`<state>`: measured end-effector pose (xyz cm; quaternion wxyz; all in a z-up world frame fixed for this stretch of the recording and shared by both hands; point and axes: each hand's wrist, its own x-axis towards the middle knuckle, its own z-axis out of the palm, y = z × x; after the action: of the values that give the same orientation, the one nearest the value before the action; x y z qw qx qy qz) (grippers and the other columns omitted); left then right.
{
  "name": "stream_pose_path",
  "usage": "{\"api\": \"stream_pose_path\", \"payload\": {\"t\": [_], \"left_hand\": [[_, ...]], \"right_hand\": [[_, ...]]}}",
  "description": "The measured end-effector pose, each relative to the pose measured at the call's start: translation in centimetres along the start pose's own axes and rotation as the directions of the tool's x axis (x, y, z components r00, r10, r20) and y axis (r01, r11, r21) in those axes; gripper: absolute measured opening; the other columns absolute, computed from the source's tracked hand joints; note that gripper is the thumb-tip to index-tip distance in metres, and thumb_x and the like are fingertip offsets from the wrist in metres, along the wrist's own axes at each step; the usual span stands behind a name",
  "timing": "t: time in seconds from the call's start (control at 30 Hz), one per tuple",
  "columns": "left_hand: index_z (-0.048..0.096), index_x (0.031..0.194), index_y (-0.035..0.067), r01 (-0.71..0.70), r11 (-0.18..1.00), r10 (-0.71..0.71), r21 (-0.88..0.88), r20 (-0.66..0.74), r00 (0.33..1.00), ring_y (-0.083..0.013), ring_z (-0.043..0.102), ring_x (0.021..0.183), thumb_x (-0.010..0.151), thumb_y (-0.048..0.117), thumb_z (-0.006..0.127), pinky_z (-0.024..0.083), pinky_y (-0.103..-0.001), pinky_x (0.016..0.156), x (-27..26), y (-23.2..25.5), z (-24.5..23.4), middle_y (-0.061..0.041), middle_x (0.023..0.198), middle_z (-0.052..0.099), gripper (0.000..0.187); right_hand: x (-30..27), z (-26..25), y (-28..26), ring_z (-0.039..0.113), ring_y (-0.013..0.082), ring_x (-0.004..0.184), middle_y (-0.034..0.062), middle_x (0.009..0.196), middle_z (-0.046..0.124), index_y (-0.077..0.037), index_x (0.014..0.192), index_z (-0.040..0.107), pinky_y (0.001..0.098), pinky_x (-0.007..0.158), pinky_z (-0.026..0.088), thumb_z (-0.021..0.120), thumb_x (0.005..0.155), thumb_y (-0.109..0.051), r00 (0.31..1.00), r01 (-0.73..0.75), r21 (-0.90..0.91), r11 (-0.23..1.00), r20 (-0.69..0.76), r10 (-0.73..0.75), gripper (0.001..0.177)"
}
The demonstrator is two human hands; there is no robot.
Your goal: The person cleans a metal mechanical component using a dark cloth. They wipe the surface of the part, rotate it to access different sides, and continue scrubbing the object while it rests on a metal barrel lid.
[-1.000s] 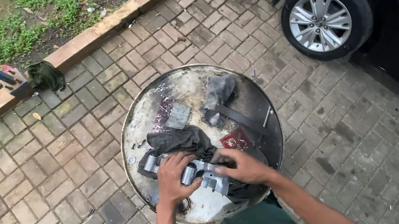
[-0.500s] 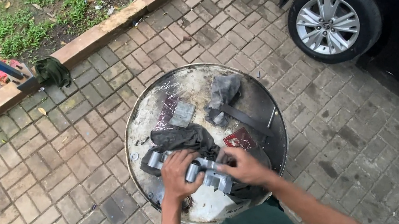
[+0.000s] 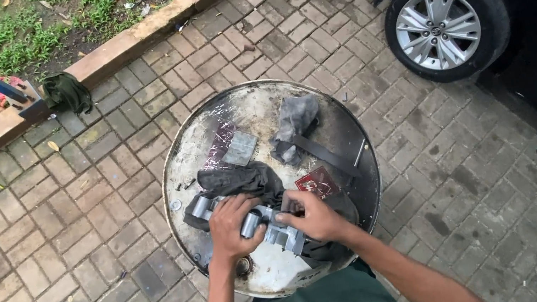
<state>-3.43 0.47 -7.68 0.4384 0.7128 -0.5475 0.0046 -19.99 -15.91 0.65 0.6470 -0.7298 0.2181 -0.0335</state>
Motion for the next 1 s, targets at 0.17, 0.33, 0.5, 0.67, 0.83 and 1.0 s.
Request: {"api": "stream_pose_path", "payload": {"t": [0.17, 0.33, 0.5, 0.67, 0.83, 1.0], "left_hand": [[0.073, 0.100, 0.021, -0.022, 0.999, 0.022, 0.026, -0.013, 1.000, -0.0247, 0.073, 0.086, 0.081, 0.076, 0.049, 0.052, -0.041, 0.094, -1.4, -1.8, 1.7, -0.003, 0.089, 0.071, 0.063], [0.074, 0.102, 0.021, -0.002, 1.000, 0.003, 0.029, -0.037, 0.999, -0.0246, 0.073, 0.090, 0.083, 0.076, 0.047, 0.052, -0.041, 0.095, -0.9, -1.4, 1.3, -0.003, 0.093, 0.072, 0.063], [0.072, 0.099, 0.022, -0.023, 0.999, 0.024, 0.044, -0.019, 1.000, -0.0236, 0.073, 0.086, 0.082, 0.078, 0.047, 0.052, -0.040, 0.091, 0.2, -0.2, 0.7, -0.002, 0.091, 0.071, 0.064], [0.072, 0.099, 0.021, -0.013, 0.999, 0.014, 0.030, -0.015, 1.000, -0.0260, 0.073, 0.084, 0.084, 0.074, 0.048, 0.052, -0.041, 0.090, 0.2, -0.7, 0.6, -0.004, 0.090, 0.071, 0.060], [0.072, 0.098, 0.021, -0.013, 0.999, 0.013, 0.030, -0.014, 1.000, -0.0258, 0.073, 0.083, 0.080, 0.077, 0.049, 0.052, -0.042, 0.090, -0.4, -0.6, 0.6, -0.004, 0.091, 0.072, 0.063], [0.072, 0.103, 0.019, -0.021, 0.999, 0.021, 0.032, 0.000, 1.000, -0.0276, 0.072, 0.084, 0.086, 0.072, 0.046, 0.051, -0.042, 0.091, -1.7, -2.1, 1.2, -0.007, 0.091, 0.070, 0.061]], "right_hand": [[-1.1, -1.9, -1.2, 0.062, 0.0181, 0.076, 0.0089, 0.081, 0.070, -0.003, 0.100, 0.073, 0.0352, 0.075, 0.052, 0.076, 0.090, -0.014, 0.992, -0.014, 0.035, 0.999, 0.129, 0.009, 0.015], [0.2, -0.1, 0.4, 0.059, 0.0108, 0.070, 0.0044, 0.073, 0.067, -0.006, 0.092, 0.070, 0.0285, 0.068, 0.049, 0.076, 0.093, -0.018, 1.000, 0.022, 0.029, 0.999, -0.009, -0.022, 0.013], [-1.4, -2.5, -2.2, 0.066, 0.0240, 0.085, 0.0169, 0.087, 0.073, 0.001, 0.109, 0.073, 0.0428, 0.083, 0.054, 0.077, 0.088, -0.013, 0.998, 0.004, -0.050, 0.999, 0.063, -0.001, 0.025], [0.4, -0.2, 1.0, 0.064, 0.0156, 0.075, 0.0055, 0.077, 0.070, -0.008, 0.097, 0.073, 0.0325, 0.074, 0.051, 0.079, 0.091, -0.021, 0.998, -0.004, -0.034, 0.999, -0.062, 0.002, 0.016], [-1.3, -1.5, -1.1, 0.063, 0.0165, 0.080, 0.0070, 0.085, 0.071, -0.005, 0.102, 0.070, 0.0322, 0.079, 0.051, 0.078, 0.090, -0.020, 0.993, 0.000, 0.164, 0.986, 0.116, -0.019, 0.020], [0.5, 0.8, 1.8, 0.062, 0.0145, 0.072, 0.0048, 0.074, 0.067, -0.005, 0.096, 0.070, 0.0322, 0.071, 0.049, 0.077, 0.094, -0.020, 0.999, 0.035, 0.037, 0.999, -0.009, -0.034, 0.017]]}}
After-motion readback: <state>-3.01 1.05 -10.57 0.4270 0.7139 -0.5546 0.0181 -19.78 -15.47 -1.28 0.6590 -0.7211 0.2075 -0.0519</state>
